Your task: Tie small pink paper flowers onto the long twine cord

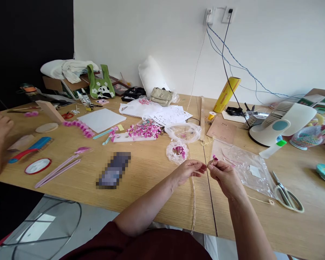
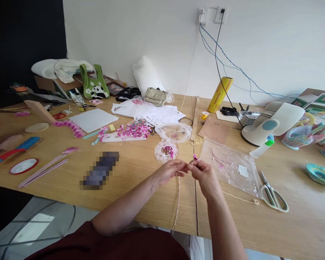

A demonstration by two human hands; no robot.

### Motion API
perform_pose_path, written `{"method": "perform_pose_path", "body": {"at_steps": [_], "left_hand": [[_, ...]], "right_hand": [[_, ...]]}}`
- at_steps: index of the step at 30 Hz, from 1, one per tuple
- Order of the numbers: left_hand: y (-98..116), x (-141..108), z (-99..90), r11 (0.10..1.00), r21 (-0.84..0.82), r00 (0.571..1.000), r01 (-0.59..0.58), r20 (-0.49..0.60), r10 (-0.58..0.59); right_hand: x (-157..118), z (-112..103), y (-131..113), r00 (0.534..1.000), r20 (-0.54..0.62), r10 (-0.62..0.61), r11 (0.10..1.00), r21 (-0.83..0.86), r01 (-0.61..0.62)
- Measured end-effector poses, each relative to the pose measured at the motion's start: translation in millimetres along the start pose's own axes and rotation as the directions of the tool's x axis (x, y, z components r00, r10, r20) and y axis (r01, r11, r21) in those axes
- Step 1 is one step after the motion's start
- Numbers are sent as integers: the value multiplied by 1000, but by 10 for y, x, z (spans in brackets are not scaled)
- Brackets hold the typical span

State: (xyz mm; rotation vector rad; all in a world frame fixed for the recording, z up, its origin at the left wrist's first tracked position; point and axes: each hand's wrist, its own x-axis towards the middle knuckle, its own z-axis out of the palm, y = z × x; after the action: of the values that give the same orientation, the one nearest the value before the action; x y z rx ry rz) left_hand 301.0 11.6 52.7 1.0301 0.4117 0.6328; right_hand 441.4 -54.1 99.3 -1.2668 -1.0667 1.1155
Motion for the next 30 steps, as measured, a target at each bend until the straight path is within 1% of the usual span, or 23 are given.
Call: {"method": "perform_pose_path", "body": {"at_steps": [2,3,7,10,13,17,21,27,30], "left_hand": [[21,-9,26,996,-86,997,38,70,-32],[45,-15,32,994,-102,995,46,97,-36],[163,-28,27,996,-50,983,77,168,-67],[209,-19,14,995,10,983,97,156,-98],[207,-2,2,994,60,983,91,151,-99],[186,11,-8,995,84,984,59,162,-73],[190,3,8,993,111,990,28,133,-43],[211,-37,57,982,187,994,13,102,-32],[200,-58,76,973,228,997,-17,78,-1]], "right_hand": [[-10,-5,-26,1000,25,-4,1000,-15,4],[-13,-13,-32,999,35,-4,1000,-22,5],[-5,-56,-15,998,57,5,999,-48,-2],[11,-75,-1,999,53,8,998,-57,-5],[21,-78,2,999,45,19,996,-86,-15],[23,-73,12,1000,26,11,990,-142,-8],[23,-69,36,1000,-14,-2,981,-192,-1],[35,-43,69,996,-42,-72,972,-228,61],[36,-12,77,991,-84,-105,963,-258,80]]}}
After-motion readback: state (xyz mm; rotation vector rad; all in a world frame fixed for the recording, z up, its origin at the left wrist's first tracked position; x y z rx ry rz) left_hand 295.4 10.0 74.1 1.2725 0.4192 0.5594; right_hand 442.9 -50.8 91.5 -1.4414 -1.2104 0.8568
